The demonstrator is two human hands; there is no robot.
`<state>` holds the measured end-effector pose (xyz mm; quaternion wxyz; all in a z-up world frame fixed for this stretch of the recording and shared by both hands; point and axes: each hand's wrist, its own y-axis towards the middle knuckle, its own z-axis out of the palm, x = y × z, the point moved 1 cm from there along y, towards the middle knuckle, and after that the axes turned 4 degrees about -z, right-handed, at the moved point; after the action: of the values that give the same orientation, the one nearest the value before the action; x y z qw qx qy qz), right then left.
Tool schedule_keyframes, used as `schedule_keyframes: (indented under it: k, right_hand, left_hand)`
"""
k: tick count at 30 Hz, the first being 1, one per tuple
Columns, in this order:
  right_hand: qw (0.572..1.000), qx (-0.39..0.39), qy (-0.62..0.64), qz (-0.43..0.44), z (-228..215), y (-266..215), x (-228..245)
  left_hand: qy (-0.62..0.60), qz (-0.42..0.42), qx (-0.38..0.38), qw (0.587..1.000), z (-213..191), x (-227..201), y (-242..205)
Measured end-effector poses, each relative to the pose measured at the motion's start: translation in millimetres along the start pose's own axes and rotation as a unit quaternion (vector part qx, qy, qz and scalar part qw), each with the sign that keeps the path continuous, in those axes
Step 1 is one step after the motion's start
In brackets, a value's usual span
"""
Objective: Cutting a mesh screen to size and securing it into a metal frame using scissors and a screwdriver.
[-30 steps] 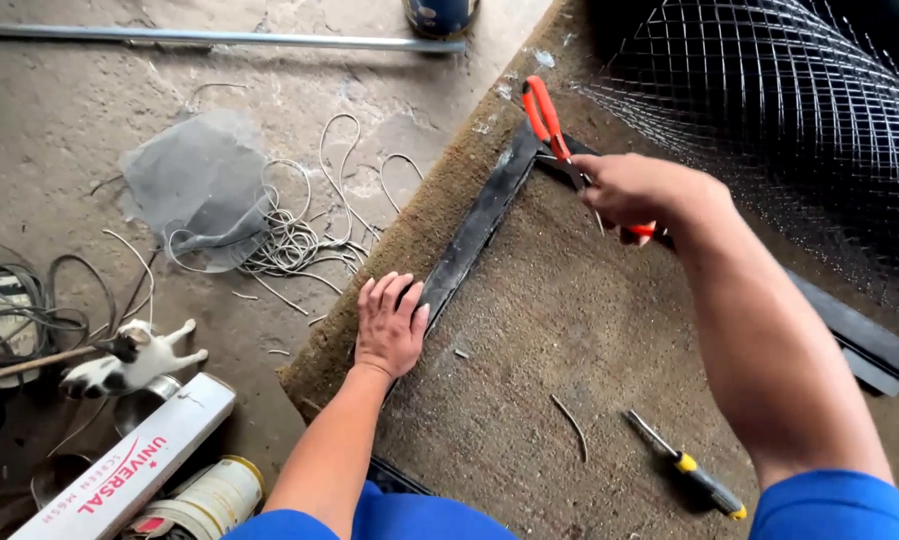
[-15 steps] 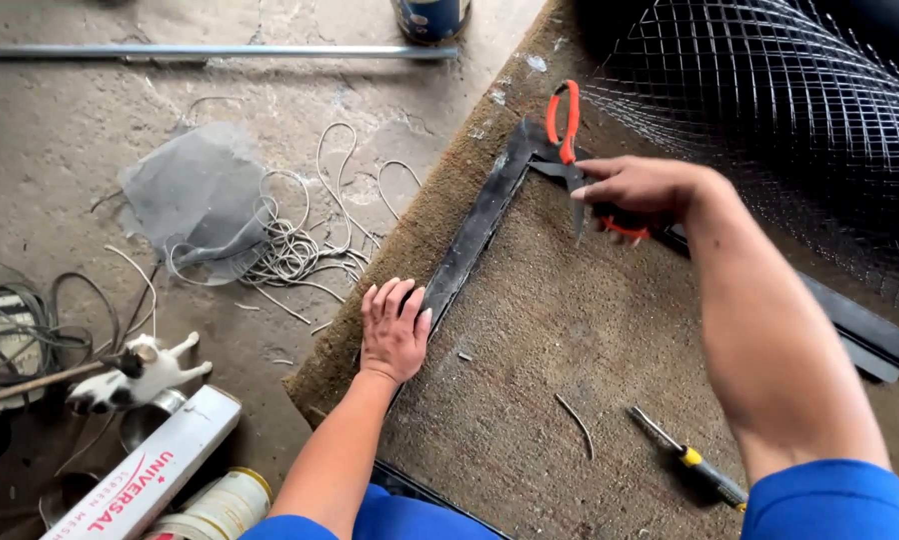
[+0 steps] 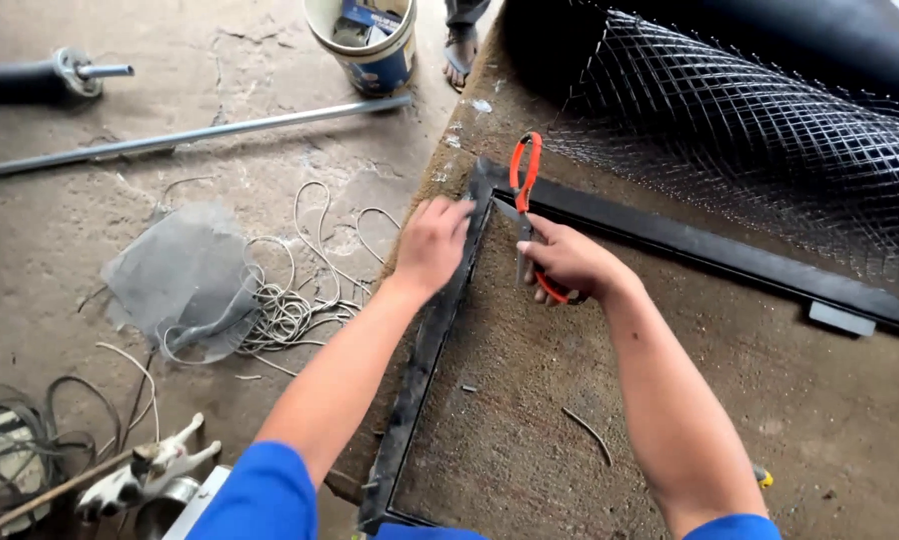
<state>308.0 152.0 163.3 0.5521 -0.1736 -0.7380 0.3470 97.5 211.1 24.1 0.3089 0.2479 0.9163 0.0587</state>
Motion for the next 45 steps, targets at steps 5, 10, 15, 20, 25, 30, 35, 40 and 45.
schedule_keyframes:
  k: [5,10,15,20,25,30,35,40,45]
  right_hand:
    - [0.998,-0.026,-0.048,0.044,25,-7,25]
    - [0.994,-0.064,-0.075,0.057,53,-7,24]
    - [0.992,-0.12,-0.006,0.028,67,-11,13]
    - [0.996,-0.088,0.002,0.006,43,-12,-1]
    - [0.991,-0.071,-0.102,0.052,5,-28,27]
    - [0.982,-0.044,-0.176,0.055,1,-38,23]
    - [0.973,-0.085,-0.213,0.026,26,-58,-14]
    - [0.987,-0.083,-0.135,0.021,13,-65,-18]
    - [0.976,0.107,-0.171,0.087,-33,-68,8]
  left_hand:
    - [0.039,0.056,0.099,0.993,55,23,46]
    - [0.06,0.094,0.139,0.984,56,30,51]
    - [0.118,0.148,0.166,0.968,63,34,56]
    - [0.098,0.086,0.22,0.967,68,28,71]
    - [0.078,0.03,0.242,0.967,59,26,78]
    - [0.102,0.051,0.257,0.96,50,18,74]
    - [0.15,0.104,0.27,0.945,63,17,79]
    - [0.164,0.139,0.317,0.924,57,9,96]
    - [0.229,0.165,0.443,0.851,52,-8,124]
